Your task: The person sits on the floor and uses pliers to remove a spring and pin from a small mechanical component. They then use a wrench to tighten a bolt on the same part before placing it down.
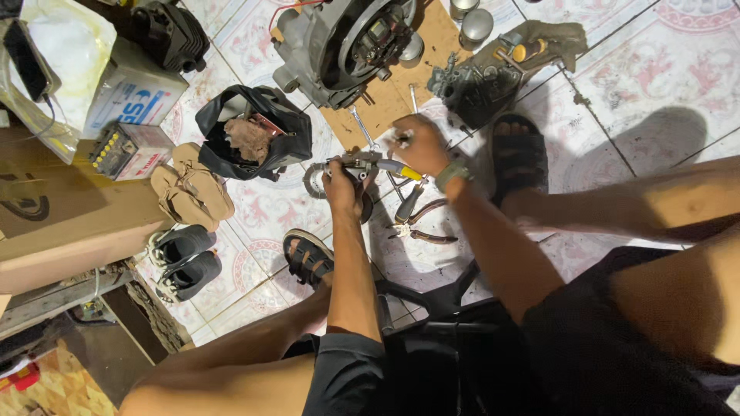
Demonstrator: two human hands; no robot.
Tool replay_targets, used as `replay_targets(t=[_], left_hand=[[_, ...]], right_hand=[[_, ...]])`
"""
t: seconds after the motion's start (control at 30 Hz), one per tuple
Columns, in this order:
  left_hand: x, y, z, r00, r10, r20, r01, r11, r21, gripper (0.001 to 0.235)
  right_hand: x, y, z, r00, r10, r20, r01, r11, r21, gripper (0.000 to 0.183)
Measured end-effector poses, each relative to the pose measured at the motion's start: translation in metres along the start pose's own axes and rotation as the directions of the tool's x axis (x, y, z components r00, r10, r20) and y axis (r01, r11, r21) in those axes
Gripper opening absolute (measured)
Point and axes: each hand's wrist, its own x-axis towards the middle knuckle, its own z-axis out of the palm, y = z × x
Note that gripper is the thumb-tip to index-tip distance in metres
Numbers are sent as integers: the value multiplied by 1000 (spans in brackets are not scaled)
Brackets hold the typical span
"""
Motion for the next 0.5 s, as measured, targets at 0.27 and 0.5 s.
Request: replay_targets(t=[0.27,0.5], left_hand=[[7,4,-4,953,2,302,68,973,-222,39],[-18,8,7,923,-52,381,195,918,-345,38]], right_hand=[[-14,116,-72,814,491,-311,-579,728,-367,12],[-16,138,-86,277,676,-683,-795,560,233,20]])
